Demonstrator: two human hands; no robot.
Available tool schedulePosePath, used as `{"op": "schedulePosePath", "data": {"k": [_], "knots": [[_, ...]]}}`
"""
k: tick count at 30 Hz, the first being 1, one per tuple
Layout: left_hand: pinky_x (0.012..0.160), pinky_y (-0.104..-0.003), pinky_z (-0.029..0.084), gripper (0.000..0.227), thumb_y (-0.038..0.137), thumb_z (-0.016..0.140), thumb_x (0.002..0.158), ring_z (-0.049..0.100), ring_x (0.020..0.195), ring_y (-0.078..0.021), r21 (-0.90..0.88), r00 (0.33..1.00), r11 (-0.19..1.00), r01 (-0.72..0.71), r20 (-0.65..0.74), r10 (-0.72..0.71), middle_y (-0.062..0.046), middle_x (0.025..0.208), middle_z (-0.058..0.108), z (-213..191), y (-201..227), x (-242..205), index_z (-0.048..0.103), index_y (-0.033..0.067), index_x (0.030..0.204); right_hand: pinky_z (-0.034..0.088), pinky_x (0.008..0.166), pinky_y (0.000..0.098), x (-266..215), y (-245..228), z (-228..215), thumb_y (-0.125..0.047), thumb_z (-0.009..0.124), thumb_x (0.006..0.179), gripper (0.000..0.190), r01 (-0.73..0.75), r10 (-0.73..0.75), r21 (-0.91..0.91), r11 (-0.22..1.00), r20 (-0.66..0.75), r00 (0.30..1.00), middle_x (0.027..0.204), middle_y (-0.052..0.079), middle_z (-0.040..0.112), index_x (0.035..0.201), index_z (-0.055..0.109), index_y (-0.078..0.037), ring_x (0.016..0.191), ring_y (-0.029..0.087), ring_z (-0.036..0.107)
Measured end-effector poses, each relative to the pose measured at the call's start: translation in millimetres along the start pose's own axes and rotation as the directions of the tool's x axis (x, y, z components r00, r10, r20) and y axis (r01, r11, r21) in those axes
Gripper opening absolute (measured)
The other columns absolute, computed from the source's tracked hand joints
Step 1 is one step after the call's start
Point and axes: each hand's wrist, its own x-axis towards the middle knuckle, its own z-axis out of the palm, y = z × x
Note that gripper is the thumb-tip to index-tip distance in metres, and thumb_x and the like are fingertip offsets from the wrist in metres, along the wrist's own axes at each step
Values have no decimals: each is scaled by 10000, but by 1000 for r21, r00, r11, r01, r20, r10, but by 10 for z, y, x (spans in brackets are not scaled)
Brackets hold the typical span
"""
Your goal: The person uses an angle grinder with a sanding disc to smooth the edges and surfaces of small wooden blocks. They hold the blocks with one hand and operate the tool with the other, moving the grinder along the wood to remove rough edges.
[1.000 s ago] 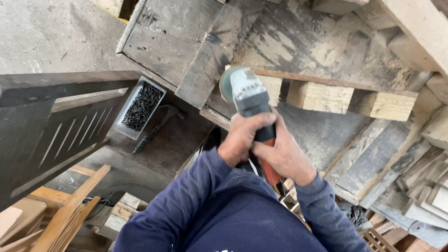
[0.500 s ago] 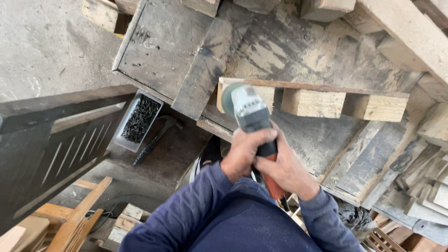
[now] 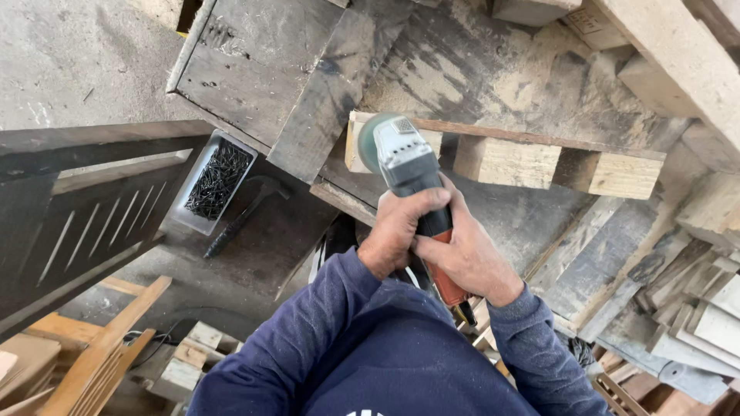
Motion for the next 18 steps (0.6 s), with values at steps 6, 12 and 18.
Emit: {"op": "schedulePosePath", "data": {"k": [6, 12, 18], "knots": [[785, -338, 574, 314, 139, 778, 817, 674, 851, -163, -44, 998, 998, -33, 48, 36, -63, 971, 699, 175, -188, 219, 688, 6, 1087, 530, 960, 408, 29, 137, -302, -254, 771, 758, 986, 25, -26, -61, 998, -9, 1000, 1273, 207, 651, 1582, 255, -89, 1176, 314, 677], [813, -342, 576, 317, 147, 787, 833, 679, 876, -168, -54, 995, 998, -33, 97, 39, -75, 991, 701, 391, -430, 296, 690, -4, 1094, 529, 964, 410, -31, 312, -528, -250, 758, 755, 988, 10, -11, -61, 998, -19, 1000, 1275, 206, 649, 1589, 250, -100, 1185, 314, 676], [822, -345, 577, 325, 154, 787, 835, 675, 896, -167, -48, 990, 997, -52, 132, 58, -70, 1002, 699, 494, -599, 370, 681, 7, 1104, 525, 983, 416, -75, 497, -658, -234, 759, 755, 986, 25, -28, -85, 996, -39, 999, 1302, 209, 632, 1590, 251, -100, 1212, 320, 659]]}}
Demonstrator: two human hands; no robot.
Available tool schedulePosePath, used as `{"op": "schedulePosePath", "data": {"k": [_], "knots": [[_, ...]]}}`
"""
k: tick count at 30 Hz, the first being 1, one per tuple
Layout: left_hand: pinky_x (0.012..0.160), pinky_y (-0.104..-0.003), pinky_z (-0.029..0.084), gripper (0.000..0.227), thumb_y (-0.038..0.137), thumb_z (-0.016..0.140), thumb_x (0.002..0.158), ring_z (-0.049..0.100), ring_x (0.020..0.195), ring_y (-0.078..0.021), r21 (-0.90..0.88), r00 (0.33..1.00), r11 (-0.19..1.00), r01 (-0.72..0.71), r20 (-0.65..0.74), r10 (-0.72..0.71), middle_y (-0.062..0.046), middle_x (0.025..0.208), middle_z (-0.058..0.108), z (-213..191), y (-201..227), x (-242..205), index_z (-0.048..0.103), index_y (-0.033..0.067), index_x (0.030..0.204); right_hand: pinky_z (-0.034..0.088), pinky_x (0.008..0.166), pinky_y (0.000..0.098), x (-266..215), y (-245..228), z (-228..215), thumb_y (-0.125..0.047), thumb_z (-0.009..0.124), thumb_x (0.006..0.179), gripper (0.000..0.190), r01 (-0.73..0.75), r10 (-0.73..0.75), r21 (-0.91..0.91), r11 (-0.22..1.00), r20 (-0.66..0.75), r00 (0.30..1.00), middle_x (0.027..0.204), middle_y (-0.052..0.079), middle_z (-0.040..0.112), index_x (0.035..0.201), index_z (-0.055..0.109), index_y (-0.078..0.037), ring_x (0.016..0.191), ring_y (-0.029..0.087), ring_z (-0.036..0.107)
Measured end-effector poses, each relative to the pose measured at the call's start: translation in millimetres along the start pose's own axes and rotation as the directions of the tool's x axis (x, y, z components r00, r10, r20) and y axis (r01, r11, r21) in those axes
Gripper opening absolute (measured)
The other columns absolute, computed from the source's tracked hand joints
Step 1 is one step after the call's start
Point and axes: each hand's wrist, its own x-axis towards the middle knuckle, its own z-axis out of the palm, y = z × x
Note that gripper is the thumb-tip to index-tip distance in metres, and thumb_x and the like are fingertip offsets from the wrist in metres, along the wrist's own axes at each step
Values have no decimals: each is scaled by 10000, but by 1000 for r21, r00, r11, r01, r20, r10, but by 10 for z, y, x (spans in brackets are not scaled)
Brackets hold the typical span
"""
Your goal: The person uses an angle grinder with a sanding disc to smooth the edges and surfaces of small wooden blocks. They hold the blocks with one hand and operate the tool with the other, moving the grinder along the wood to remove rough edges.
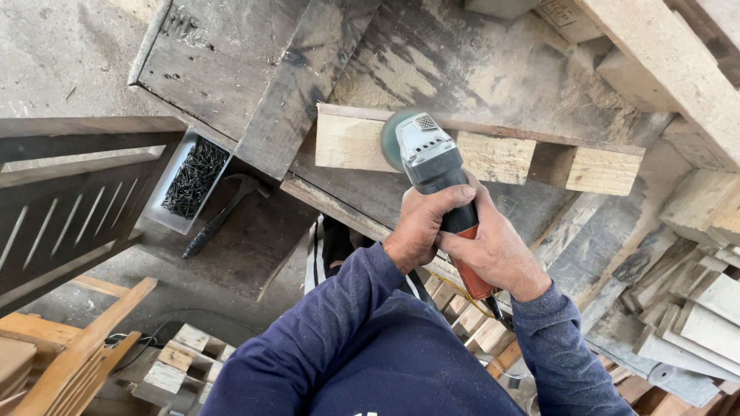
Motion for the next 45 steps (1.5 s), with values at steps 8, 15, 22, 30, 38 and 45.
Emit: {"op": "schedulePosePath", "data": {"k": [8, 15, 22, 30, 38, 45], "knots": [[842, -353, 587, 367, 162, 799, 827, 677, 922, -173, -5, 998, 999, 32, 46, -32, -77, 1032, 690, 120, -170, 97, 668, 11, 1134, 538, 971, 420, -57, 103, -132, -253, 740, 747, 1009, -47, 47, -7, 999, -40, 998, 1309, 211, 624, 1604, 227, -111, 1184, 321, 674], [846, -364, 601, 408, 175, 804, 828, 686, 935, -188, 23, 996, 998, 54, 64, -56, -100, 1043, 688, 218, -340, 186, 651, -7, 1158, 550, 969, 426, -106, 224, -262, -242, 733, 750, 1004, -95, 96, 26, 995, -47, 994, 1312, 203, 615, 1601, 218, -104, 1189, 314, 670], [857, -364, 599, 407, 174, 805, 825, 683, 944, -182, 35, 993, 997, 75, 85, -77, -90, 1049, 683, 336, -504, 281, 650, -1, 1158, 526, 992, 412, -160, 385, -398, -221, 719, 756, 999, -79, 82, 35, 996, -72, 994, 1329, 204, 604, 1608, 214, -89, 1211, 310, 652], [864, -358, 595, 345, 152, 790, 840, 682, 938, -176, 42, 984, 990, 131, 115, -136, -82, 1038, 686, 532, -762, 412, 660, 12, 1126, 489, 1030, 390, -277, 602, -616, -159, 728, 755, 957, -3, 15, 96, 995, -119, 993, 1339, 181, 589, 1589, 271, -50, 1240, 268, 607], [856, -353, 595, 309, 132, 785, 854, 689, 925, -180, 65, 974, 987, 144, 168, -153, -85, 1034, 698, 622, -1057, 499, 672, 8, 1114, 525, 968, 373, -388, 805, -704, -144, 716, 724, 985, -57, 87, 187, 981, -158, 984, 1292, 150, 584, 1597, 267, -59, 1155, 239, 619], [799, -366, 618, 350, 178, 792, 837, 717, 874, -204, 172, 949, 956, 236, 170, -265, -124, 999, 714, 656, -1062, 550, 680, -16, 1106, 573, 893, 375, -458, 813, -620, -151, 728, 744, 948, -135, 193, 243, 961, -233, 953, 1238, 135, 597, 1578, 286, -65, 1091, 226, 643]]}}
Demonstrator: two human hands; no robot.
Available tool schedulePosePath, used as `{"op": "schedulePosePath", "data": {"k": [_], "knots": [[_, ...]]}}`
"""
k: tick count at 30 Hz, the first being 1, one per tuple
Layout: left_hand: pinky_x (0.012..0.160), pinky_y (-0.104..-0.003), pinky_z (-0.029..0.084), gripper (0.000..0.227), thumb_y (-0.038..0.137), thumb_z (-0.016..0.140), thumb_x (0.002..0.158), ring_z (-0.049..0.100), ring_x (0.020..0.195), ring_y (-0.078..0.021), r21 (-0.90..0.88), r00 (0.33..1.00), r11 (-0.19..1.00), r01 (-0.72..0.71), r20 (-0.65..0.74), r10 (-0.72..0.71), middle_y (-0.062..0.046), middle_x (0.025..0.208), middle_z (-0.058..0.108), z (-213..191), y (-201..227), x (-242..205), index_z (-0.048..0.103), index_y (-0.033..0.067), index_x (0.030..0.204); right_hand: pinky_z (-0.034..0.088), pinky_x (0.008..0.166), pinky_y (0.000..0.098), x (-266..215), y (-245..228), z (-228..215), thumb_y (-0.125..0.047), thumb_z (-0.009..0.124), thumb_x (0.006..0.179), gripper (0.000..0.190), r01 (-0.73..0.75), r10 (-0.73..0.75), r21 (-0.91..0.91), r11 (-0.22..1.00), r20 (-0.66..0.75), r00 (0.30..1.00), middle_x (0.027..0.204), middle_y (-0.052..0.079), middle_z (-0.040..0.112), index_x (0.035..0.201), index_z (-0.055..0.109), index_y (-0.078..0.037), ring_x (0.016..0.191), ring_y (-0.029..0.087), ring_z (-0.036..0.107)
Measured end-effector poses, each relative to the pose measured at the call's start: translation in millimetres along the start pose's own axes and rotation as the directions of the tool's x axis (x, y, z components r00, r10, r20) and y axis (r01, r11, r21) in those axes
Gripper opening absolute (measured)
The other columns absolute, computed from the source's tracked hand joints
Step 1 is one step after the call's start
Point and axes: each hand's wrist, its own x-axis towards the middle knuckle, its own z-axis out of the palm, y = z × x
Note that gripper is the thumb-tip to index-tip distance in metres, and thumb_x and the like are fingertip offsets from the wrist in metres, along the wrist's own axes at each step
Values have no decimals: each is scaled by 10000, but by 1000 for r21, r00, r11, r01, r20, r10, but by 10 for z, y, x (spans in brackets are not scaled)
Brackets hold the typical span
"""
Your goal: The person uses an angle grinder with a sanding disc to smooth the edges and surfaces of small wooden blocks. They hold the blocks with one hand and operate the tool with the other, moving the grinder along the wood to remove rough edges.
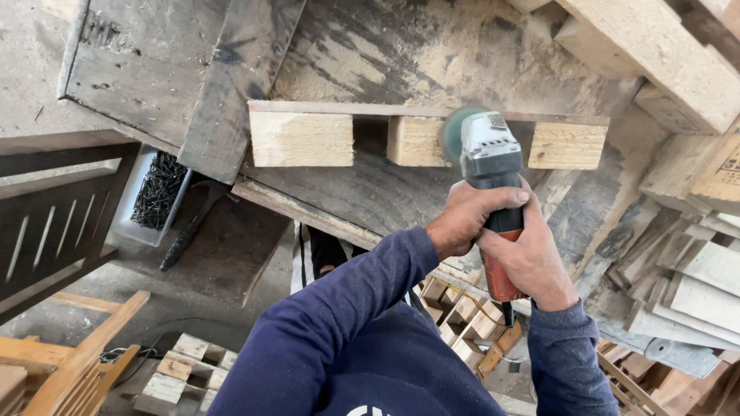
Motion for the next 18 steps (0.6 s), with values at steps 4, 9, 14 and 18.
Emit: {"op": "schedulePosePath", "data": {"k": [4, 9, 14, 18], "knots": [[783, -360, 625, 377, 192, 800, 807, 722, 873, -195, 27, 1000, 1000, 5, -31, -4, -118, 992, 719, -49, 44, -28, 676, -9, 1100, 560, 935, 364, -32, -44, 103, -146, 728, 757, 914, 84, -84, -1, 996, -23, 996, 1282, 130, 588, 1565, 314, -39, 1146, 215, 631], [806, -353, 611, 385, 184, 812, 824, 709, 881, -191, -33, 996, 996, -87, -27, 86, -116, 1015, 710, -185, 181, -264, 675, -32, 1113, 560, 947, 370, -59, -255, 305, -150, 728, 748, 947, 136, -135, -56, 989, 19, 991, 1300, 164, 595, 1582, 292, -52, 1150, 245, 648], [815, -358, 610, 386, 190, 811, 819, 697, 866, -189, -62, 987, 987, -146, -81, 141, -101, 1004, 698, -366, 358, -529, 670, -8, 1119, 588, 925, 361, -74, -457, 481, -210, 726, 731, 1024, -10, 25, -182, 983, 77, 997, 1205, 156, 685, 1619, 222, -147, 1060, 273, 734], [811, -356, 593, 393, 185, 814, 820, 685, 877, -183, -101, 984, 982, -159, -91, 150, -89, 1013, 693, -418, 336, -539, 665, 0, 1133, 553, 941, 398, -67, -429, 475, -231, 768, 745, 985, 107, -93, -176, 979, 87, 992, 1209, 178, 683, 1586, 269, -112, 1109, 291, 712]]}}
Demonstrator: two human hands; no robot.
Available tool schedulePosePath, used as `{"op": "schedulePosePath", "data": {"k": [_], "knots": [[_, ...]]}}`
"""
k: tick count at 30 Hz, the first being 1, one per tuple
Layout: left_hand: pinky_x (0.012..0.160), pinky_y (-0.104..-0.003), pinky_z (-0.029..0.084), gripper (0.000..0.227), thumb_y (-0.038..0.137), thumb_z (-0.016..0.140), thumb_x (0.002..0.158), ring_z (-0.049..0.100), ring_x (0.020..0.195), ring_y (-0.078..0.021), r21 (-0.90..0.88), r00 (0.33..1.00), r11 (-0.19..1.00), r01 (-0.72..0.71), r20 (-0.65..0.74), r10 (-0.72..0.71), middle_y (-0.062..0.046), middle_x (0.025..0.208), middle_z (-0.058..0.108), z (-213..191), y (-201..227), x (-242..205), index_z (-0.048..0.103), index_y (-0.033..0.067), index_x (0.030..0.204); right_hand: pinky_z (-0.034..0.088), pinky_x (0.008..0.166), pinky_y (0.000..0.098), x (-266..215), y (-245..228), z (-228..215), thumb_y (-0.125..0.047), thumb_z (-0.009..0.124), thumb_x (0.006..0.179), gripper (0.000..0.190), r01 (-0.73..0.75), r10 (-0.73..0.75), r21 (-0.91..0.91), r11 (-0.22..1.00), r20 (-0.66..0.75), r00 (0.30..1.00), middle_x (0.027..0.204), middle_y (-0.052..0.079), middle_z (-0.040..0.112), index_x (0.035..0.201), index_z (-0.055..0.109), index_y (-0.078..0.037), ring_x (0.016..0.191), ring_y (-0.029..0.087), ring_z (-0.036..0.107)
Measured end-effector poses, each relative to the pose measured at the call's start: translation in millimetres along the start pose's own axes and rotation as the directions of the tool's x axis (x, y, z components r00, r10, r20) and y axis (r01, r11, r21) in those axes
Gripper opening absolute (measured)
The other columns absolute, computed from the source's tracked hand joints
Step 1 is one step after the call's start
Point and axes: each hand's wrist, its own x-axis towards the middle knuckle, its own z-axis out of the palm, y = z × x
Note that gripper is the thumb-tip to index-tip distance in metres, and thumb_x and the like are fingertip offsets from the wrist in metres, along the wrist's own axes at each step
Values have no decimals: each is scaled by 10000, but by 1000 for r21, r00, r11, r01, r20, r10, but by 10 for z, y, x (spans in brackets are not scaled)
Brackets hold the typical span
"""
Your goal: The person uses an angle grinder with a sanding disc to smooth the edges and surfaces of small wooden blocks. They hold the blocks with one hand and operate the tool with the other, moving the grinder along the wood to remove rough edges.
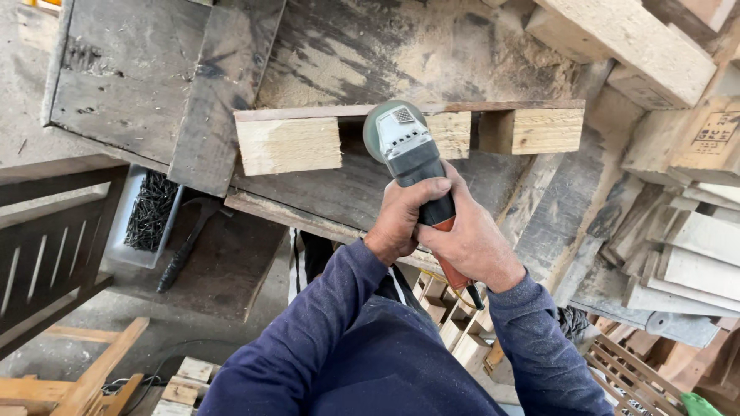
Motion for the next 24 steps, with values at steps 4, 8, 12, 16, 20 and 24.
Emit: {"op": "schedulePosePath", "data": {"k": [4, 8, 12, 16, 20, 24], "knots": [[847, -359, 607, 394, 180, 812, 822, 698, 896, -194, 34, 999, 999, 1, 52, -3, -95, 1023, 699, 105, -217, 149, 660, -10, 1131, 539, 987, 405, -28, 216, -134, -206, 758, 761, 970, 59, -58, 19, 998, -33, 998, 1282, 187, 651, 1593, 274, -89, 1171, 283, 679], [847, -355, 611, 372, 177, 813, 818, 703, 897, -194, 71, 995, 996, 56, 80, -62, -96, 1021, 710, 251, -442, 323, 680, 0, 1116, 574, 956, 383, -28, 461, -288, -197, 752, 735, 990, -43, 45, 94, 995, -26, 999, 1300, 151, 588, 1579, 248, -82, 1134, 258, 668], [831, -354, 615, 349, 174, 814, 809, 715, 888, -190, 112, 986, 988, 104, 121, -117, -101, 1009, 724, 411, -658, 511, 699, 7, 1093, 543, 987, 381, -68, 672, -424, -156, 753, 755, 948, -4, 15, 92, 996, -123, 992, 1306, 144, 576, 1576, 294, -44, 1184, 246, 628], [804, -364, 609, 338, 186, 817, 832, 720, 867, -204, 95, 967, 976, 197, 144, -210, -120, 990, 728, 468, -790, 556, 706, -27, 1071, 550, 953, 364, -166, 774, -442, -152, 745, 757, 943, -14, 40, 148, 989, -171, 984, 1298, 129, 581, 1578, 293, -48, 1160, 216, 621], [794, -337, 600, 332, 171, 807, 814, 710, 868, -181, 133, 990, 985, 106, 79, -117, -95, 992, 728, 365, -538, 469, 713, -9, 1076, 547, 961, 352, -83, 580, -304, -150, 759, 771, 884, 49, -24, 171, 984, -143, 989, 1298, 139, 595, 1549, 358, -33, 1164, 204, 620], [799, -335, 595, 313, 158, 802, 830, 698, 862, -175, 64, 1000, 998, -2, 27, 0, -87, 992, 719, 101, -176, 196, 704, -15, 1072, 539, 955, 365, 24, 264, -60, -190, 741, 761, 952, 95, -88, 92, 991, -74, 993, 1273, 175, 629, 1589, 291, -58, 1138, 246, 664]]}}
